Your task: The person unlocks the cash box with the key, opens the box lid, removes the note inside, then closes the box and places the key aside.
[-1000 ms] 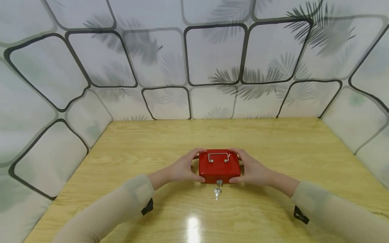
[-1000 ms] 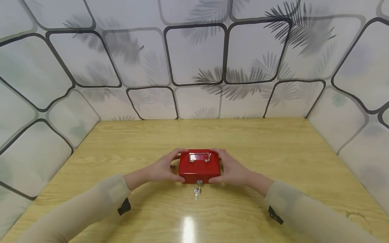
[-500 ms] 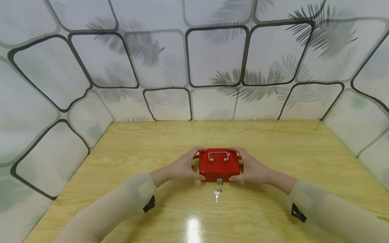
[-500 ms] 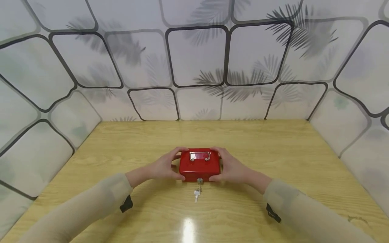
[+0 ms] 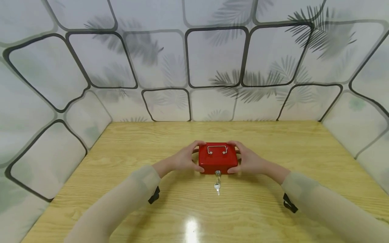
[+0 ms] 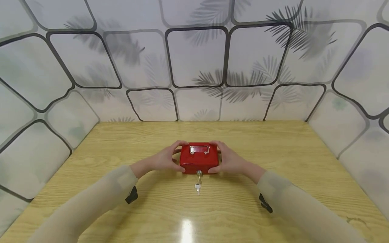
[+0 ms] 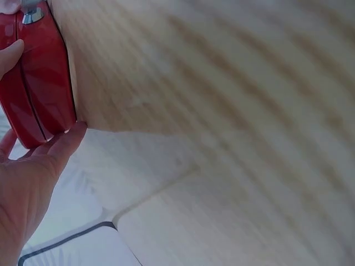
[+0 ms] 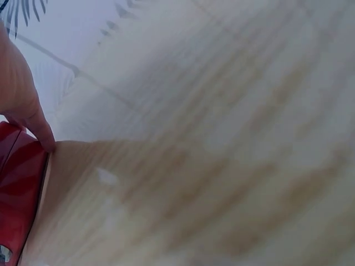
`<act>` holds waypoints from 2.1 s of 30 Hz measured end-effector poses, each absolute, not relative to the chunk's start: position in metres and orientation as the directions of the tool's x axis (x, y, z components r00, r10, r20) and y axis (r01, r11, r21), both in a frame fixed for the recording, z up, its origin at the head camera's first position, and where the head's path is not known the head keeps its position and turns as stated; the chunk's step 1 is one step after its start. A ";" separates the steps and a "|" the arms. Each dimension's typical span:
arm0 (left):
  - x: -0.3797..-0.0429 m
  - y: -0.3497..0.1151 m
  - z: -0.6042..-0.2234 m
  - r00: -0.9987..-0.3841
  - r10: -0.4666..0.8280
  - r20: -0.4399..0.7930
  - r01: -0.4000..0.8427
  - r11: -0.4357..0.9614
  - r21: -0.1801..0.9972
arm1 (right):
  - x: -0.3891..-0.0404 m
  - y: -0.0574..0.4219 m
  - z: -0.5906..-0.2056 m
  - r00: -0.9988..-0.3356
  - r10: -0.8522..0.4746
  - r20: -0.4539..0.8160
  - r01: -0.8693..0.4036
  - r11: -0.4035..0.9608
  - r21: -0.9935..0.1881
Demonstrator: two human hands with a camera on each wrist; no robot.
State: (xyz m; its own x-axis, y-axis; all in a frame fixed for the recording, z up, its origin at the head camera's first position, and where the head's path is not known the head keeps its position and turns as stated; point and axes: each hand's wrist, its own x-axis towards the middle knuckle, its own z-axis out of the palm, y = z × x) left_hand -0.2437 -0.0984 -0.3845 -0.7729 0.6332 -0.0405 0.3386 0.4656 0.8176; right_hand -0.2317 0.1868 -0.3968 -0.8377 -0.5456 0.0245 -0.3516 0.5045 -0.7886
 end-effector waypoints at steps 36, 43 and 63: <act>-0.284 -0.088 -0.375 -0.819 0.565 -0.100 0.230 0.483 0.845 | -0.278 0.186 -0.389 -0.860 -0.510 -0.017 -0.317 0.561 -0.764; -0.285 -0.087 -0.377 -0.837 0.535 -0.113 0.184 0.470 0.863 | -0.276 0.186 -0.388 -0.860 -0.510 -0.024 -0.312 0.562 -0.766; -0.284 -0.086 -0.378 -0.839 0.536 -0.093 0.183 0.440 0.879 | -0.209 0.162 -0.375 -0.895 -0.308 0.322 -0.445 0.647 -0.619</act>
State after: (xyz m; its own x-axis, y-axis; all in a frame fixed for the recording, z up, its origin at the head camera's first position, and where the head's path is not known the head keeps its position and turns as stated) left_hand -0.2839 -0.0864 -0.3781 -0.8391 0.5359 -0.0933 0.1832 0.4398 0.8792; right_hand -0.2092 0.1624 -0.3748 -0.8952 -0.3079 0.3222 -0.4453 0.6469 -0.6191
